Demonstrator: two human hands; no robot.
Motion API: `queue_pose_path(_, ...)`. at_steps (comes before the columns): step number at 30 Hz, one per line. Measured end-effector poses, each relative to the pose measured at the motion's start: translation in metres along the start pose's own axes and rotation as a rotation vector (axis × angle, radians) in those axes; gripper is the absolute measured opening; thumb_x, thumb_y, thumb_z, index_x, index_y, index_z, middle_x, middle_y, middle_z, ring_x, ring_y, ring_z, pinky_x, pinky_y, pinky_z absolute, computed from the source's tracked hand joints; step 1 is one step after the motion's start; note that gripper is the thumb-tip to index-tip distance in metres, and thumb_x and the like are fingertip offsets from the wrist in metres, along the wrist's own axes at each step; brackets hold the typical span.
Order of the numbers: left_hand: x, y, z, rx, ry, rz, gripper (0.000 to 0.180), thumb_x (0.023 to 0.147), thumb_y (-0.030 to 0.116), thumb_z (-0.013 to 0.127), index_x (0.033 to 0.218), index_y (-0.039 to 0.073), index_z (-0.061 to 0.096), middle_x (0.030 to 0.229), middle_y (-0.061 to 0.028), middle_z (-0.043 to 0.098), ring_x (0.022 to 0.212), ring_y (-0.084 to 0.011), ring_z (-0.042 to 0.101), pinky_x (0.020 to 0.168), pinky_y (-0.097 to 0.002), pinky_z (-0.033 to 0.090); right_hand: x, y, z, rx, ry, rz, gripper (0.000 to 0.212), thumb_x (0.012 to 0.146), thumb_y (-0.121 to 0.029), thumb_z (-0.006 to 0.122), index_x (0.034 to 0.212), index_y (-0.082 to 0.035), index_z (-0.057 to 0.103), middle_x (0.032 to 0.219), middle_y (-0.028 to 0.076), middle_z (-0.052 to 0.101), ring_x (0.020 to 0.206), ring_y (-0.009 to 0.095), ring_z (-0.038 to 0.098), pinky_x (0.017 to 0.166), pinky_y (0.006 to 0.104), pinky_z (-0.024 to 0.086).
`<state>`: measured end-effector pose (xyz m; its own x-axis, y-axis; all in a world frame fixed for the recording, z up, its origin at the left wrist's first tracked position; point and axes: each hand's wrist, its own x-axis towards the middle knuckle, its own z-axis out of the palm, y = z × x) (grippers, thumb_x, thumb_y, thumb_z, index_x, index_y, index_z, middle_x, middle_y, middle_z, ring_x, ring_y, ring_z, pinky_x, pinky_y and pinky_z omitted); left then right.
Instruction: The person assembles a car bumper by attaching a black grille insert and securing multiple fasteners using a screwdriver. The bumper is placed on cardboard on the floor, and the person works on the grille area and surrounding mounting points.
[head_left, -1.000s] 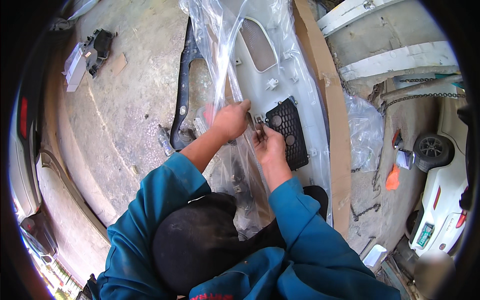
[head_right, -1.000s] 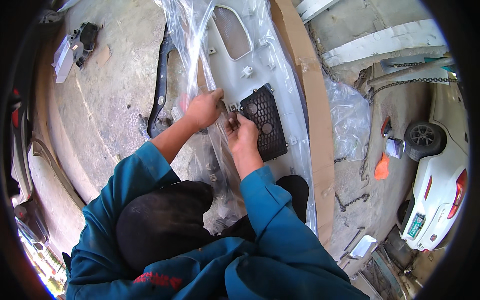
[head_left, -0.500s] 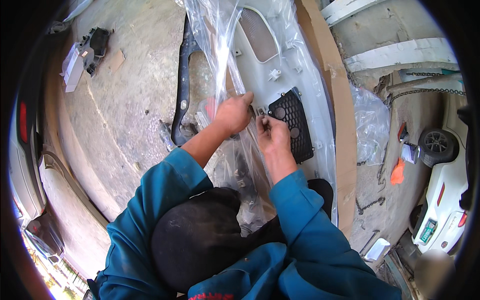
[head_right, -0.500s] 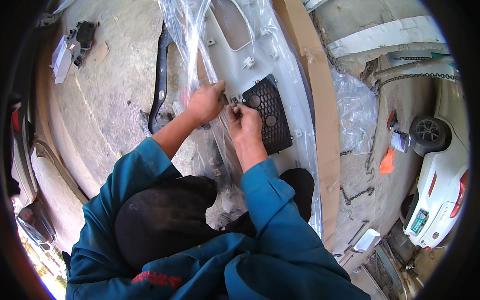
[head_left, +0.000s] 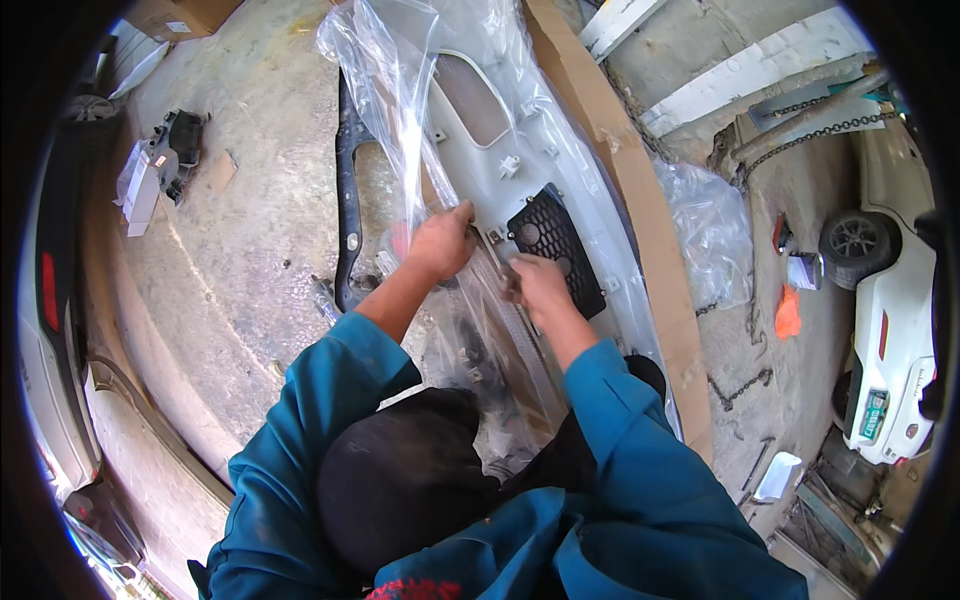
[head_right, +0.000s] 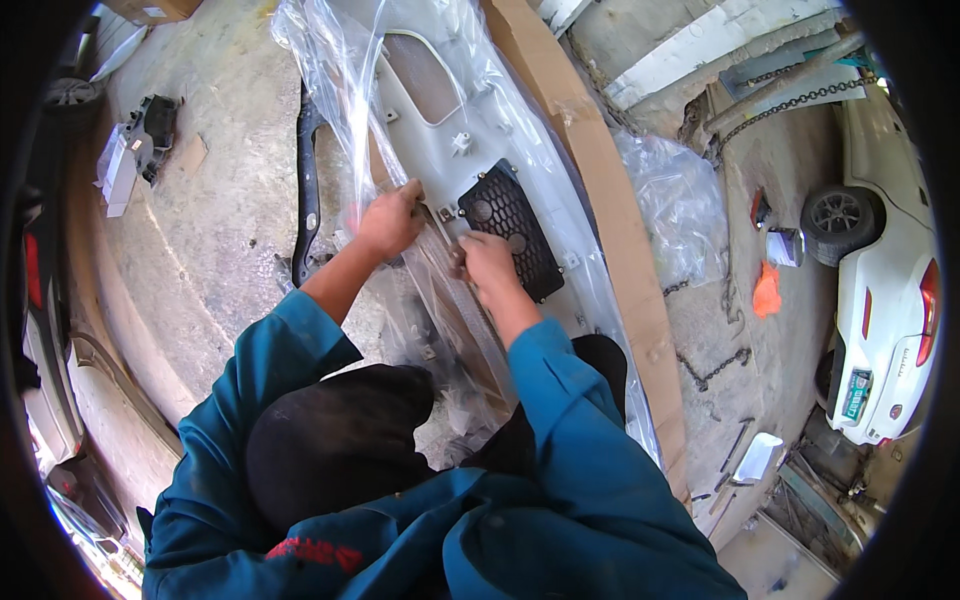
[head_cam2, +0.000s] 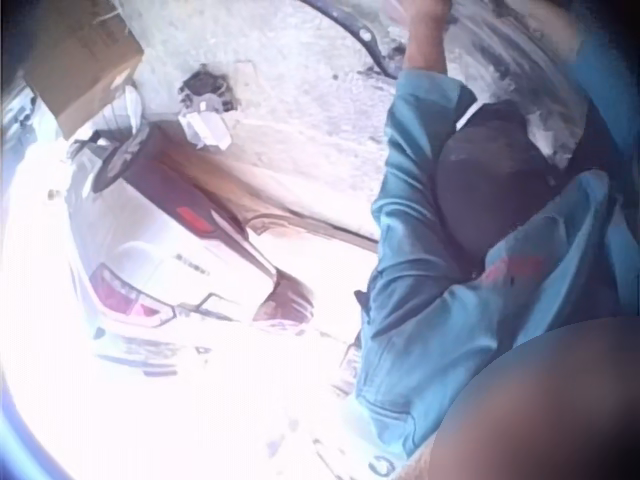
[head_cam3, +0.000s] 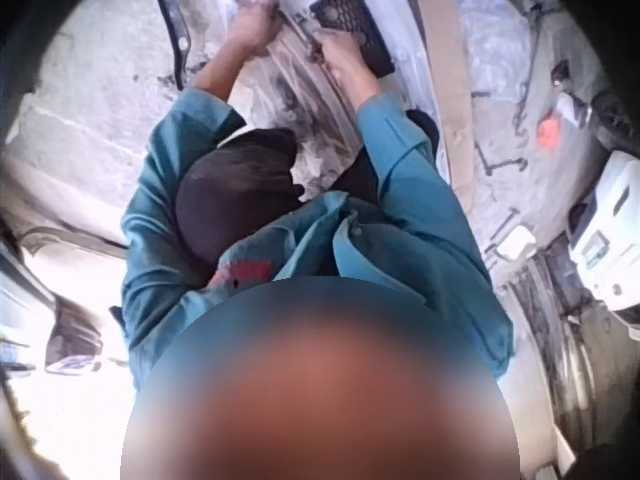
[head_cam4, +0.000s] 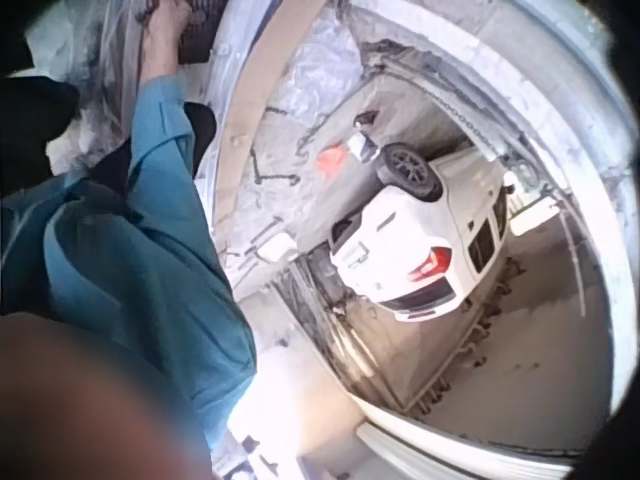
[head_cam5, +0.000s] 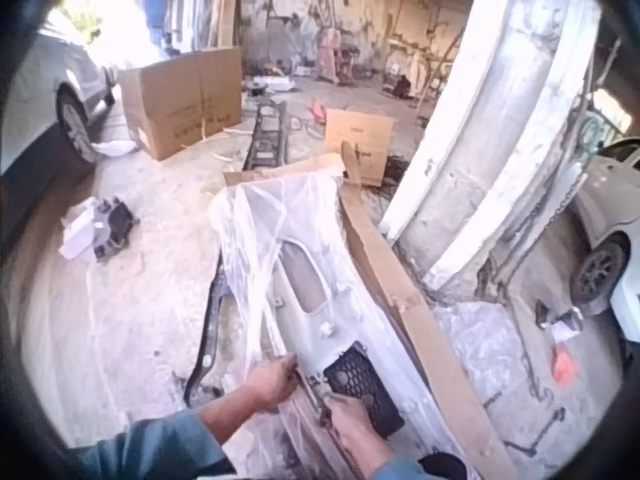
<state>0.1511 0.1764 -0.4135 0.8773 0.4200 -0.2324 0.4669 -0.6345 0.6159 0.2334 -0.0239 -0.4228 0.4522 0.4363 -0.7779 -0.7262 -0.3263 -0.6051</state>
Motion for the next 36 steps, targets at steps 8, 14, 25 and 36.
queue_pose_path(8, -0.002, 0.003, -0.010, 0.094, -0.016, -0.047, 0.030, 0.096, 0.025, 0.067, 0.122, 0.009, 0.063, 0.110, -0.0241, 0.077, 0.107, -0.0473, 0.072, 0.094, -0.0569, 0.056, -0.128, -0.054, -0.123, -0.474, -0.039, -0.234, 0.034, 0.109, -0.018, 0.065, 0.135, 0.000, 0.073, 0.105, 0.009, 0.075, 0.080, 0.013, 0.068, 0.070, 0.0344, 0.062)
queue_pose_path(14, 0.000, -0.003, 0.000, 0.077, 0.022, 0.004, 0.040, 0.096, 0.040, 0.077, 0.119, 0.007, 0.067, 0.102, -0.0221, 0.077, 0.096, -0.0435, 0.075, 0.084, -0.0522, 0.058, -0.200, 0.019, -0.295, -0.754, 0.360, -0.135, 0.033, 0.105, -0.020, 0.069, 0.129, 0.001, 0.076, 0.100, 0.012, 0.078, 0.083, 0.017, 0.072, 0.077, 0.0349, 0.060)
queue_pose_path(25, 0.045, -0.053, -0.002, 0.254, -0.024, 0.067, 0.046, 0.093, 0.044, 0.082, 0.096, -0.001, 0.072, 0.087, -0.0143, 0.076, 0.077, -0.0253, 0.066, 0.076, -0.0428, 0.054, -0.327, 0.434, -0.220, -0.408, 0.844, 0.047, 0.030, 0.097, -0.032, 0.070, 0.105, -0.003, 0.074, 0.102, 0.024, 0.074, 0.099, 0.046, 0.071, 0.084, 0.0559, 0.055)
queue_pose_path(36, 0.072, -0.034, 0.001, 0.381, -0.148, 0.042, 0.051, 0.097, 0.047, 0.080, 0.090, -0.003, 0.071, 0.082, -0.0145, 0.072, 0.075, -0.0267, 0.061, 0.078, -0.0444, 0.053, -0.329, 0.516, -0.160, -0.314, 1.255, 0.161, 0.025, 0.094, -0.014, 0.069, 0.114, -0.001, 0.066, 0.118, 0.027, 0.067, 0.112, 0.050, 0.063, 0.098, 0.0564, 0.052)
